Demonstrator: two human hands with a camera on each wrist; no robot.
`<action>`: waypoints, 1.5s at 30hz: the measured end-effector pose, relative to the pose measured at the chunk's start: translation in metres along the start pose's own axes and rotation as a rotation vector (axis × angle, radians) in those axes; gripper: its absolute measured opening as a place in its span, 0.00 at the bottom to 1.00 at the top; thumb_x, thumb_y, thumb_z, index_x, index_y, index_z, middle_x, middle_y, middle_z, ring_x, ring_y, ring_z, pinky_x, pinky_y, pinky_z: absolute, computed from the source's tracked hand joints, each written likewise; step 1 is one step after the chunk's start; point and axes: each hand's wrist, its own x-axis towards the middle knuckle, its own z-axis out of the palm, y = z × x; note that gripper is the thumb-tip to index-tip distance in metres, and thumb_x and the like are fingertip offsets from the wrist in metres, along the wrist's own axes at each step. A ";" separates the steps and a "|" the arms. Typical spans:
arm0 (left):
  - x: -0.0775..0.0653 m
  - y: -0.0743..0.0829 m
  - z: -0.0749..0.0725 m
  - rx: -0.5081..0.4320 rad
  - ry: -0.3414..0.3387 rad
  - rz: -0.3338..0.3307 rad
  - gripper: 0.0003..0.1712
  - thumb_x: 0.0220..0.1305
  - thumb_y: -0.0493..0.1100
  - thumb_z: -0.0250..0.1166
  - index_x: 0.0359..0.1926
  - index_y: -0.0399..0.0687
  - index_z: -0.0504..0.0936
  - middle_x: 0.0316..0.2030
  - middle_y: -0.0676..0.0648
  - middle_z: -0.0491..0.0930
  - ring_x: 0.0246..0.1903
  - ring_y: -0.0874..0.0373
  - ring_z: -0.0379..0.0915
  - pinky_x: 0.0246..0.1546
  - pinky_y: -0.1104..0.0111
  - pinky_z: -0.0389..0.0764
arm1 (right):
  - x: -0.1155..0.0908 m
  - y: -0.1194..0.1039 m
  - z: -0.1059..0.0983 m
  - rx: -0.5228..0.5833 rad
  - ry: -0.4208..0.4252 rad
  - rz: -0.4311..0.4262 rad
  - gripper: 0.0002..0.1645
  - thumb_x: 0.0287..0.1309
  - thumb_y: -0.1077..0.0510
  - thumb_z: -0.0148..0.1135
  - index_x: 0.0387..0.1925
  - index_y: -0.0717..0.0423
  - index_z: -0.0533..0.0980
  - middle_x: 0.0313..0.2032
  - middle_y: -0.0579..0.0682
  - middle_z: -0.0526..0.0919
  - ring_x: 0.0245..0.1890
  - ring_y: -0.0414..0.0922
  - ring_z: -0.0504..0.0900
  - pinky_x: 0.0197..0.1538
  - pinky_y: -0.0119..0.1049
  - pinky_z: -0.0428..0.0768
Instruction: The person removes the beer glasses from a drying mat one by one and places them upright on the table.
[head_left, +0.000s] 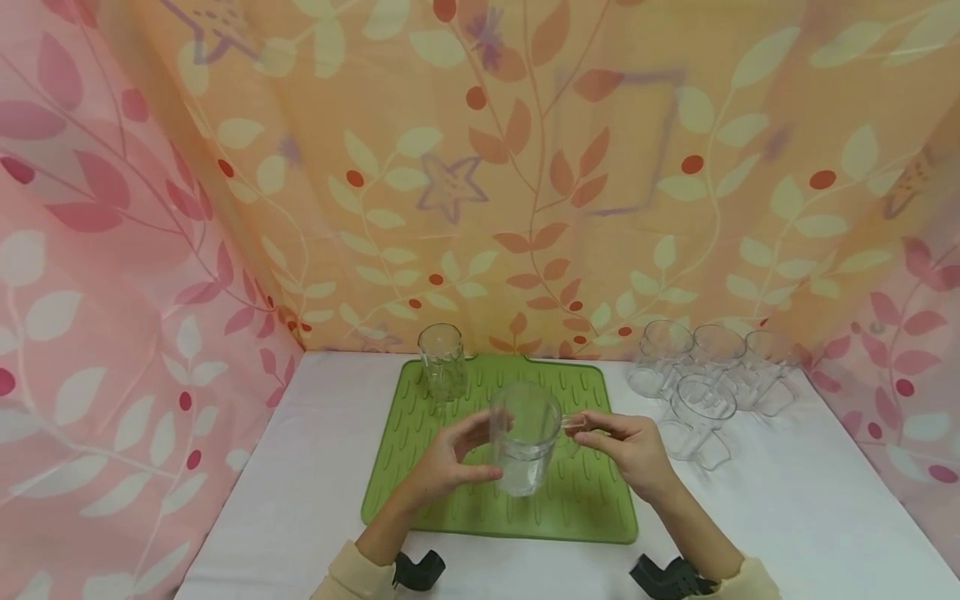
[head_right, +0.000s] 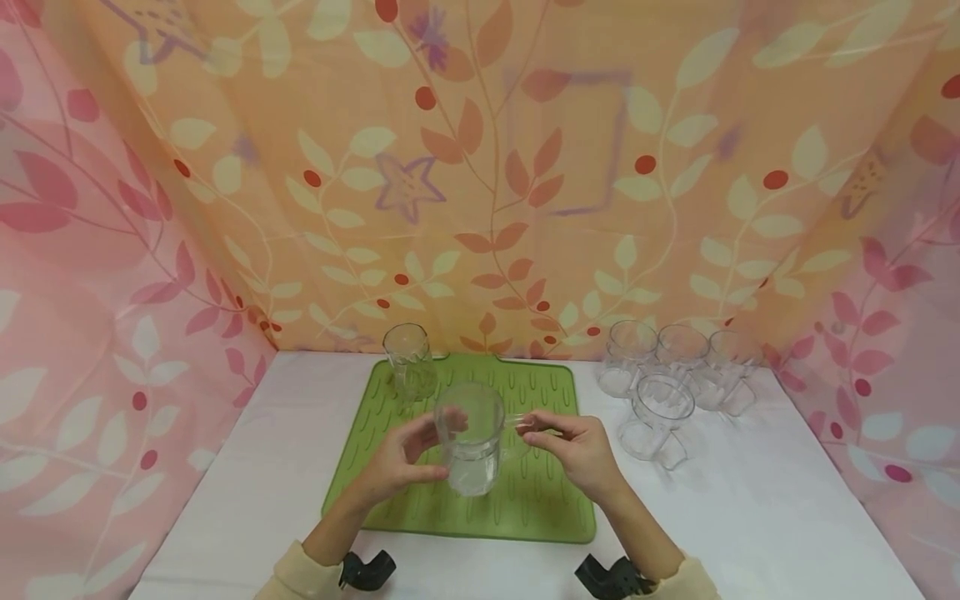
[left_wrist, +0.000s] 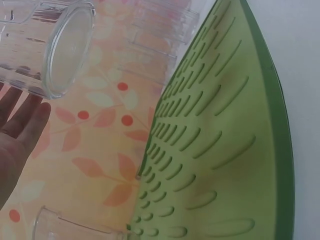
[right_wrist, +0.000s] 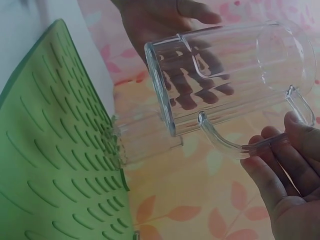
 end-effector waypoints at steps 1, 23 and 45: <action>0.000 0.000 0.000 0.003 0.001 -0.002 0.39 0.58 0.33 0.69 0.69 0.35 0.64 0.64 0.30 0.70 0.64 0.54 0.70 0.65 0.70 0.72 | 0.000 0.000 0.000 -0.002 0.004 -0.006 0.16 0.59 0.74 0.58 0.48 0.79 0.76 0.43 0.41 0.88 0.42 0.39 0.88 0.43 0.30 0.86; -0.013 0.003 -0.003 0.104 0.030 -0.194 0.40 0.58 0.37 0.70 0.70 0.49 0.64 0.67 0.43 0.69 0.68 0.47 0.64 0.69 0.62 0.68 | 0.001 -0.010 -0.013 -0.129 0.143 -0.018 0.14 0.56 0.75 0.60 0.45 0.80 0.77 0.38 0.39 0.89 0.39 0.35 0.88 0.41 0.28 0.86; -0.031 -0.003 -0.014 0.210 0.074 -0.206 0.40 0.58 0.39 0.70 0.71 0.50 0.64 0.69 0.47 0.66 0.69 0.48 0.62 0.70 0.61 0.68 | 0.002 -0.025 -0.034 -0.062 0.311 -0.073 0.14 0.53 0.80 0.60 0.44 0.78 0.79 0.37 0.42 0.90 0.40 0.35 0.88 0.46 0.26 0.84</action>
